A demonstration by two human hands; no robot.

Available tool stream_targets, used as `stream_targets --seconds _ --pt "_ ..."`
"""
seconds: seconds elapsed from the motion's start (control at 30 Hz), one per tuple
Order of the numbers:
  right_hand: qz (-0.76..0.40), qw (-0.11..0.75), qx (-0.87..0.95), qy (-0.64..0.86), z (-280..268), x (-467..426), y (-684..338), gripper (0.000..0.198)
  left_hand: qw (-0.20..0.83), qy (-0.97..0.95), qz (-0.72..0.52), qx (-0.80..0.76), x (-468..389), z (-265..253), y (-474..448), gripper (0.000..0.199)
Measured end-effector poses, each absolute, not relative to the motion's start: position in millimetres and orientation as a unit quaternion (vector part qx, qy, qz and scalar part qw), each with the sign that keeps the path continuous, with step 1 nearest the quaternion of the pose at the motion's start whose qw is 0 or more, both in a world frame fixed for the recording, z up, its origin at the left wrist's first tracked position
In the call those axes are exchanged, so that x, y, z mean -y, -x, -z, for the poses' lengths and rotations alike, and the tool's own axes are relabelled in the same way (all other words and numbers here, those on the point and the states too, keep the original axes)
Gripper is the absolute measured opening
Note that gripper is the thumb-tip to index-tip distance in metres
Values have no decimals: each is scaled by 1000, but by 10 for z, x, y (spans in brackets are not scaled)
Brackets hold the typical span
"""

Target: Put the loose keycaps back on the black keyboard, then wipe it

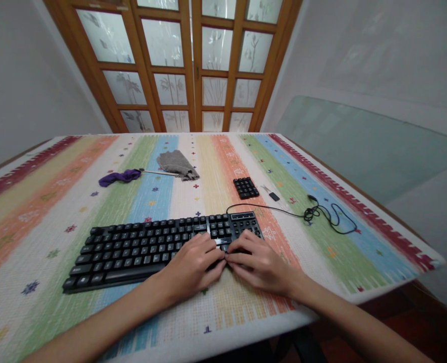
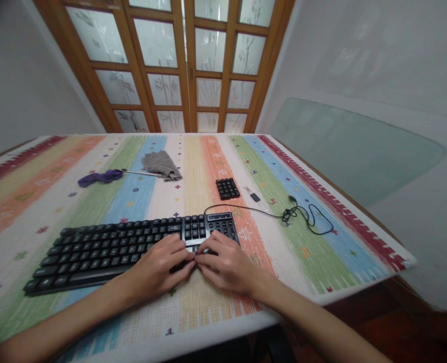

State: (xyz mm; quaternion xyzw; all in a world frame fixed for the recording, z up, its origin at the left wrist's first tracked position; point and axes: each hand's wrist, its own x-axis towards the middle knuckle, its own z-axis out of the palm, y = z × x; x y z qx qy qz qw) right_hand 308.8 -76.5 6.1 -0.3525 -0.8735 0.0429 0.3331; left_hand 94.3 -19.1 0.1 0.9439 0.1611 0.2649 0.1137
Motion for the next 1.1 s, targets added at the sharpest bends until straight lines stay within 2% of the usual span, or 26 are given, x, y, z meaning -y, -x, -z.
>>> stream_targets --seconds 0.1,0.23,1.1 --pt "13 326 877 354 -62 789 -3066 15 44 -957 -253 -137 203 27 -947 19" --pt "16 311 876 368 -61 798 -3051 17 20 -959 -255 -119 197 69 -951 21" --pt "24 289 886 362 -24 788 -3053 19 -6 -966 -243 -89 191 120 -951 28"
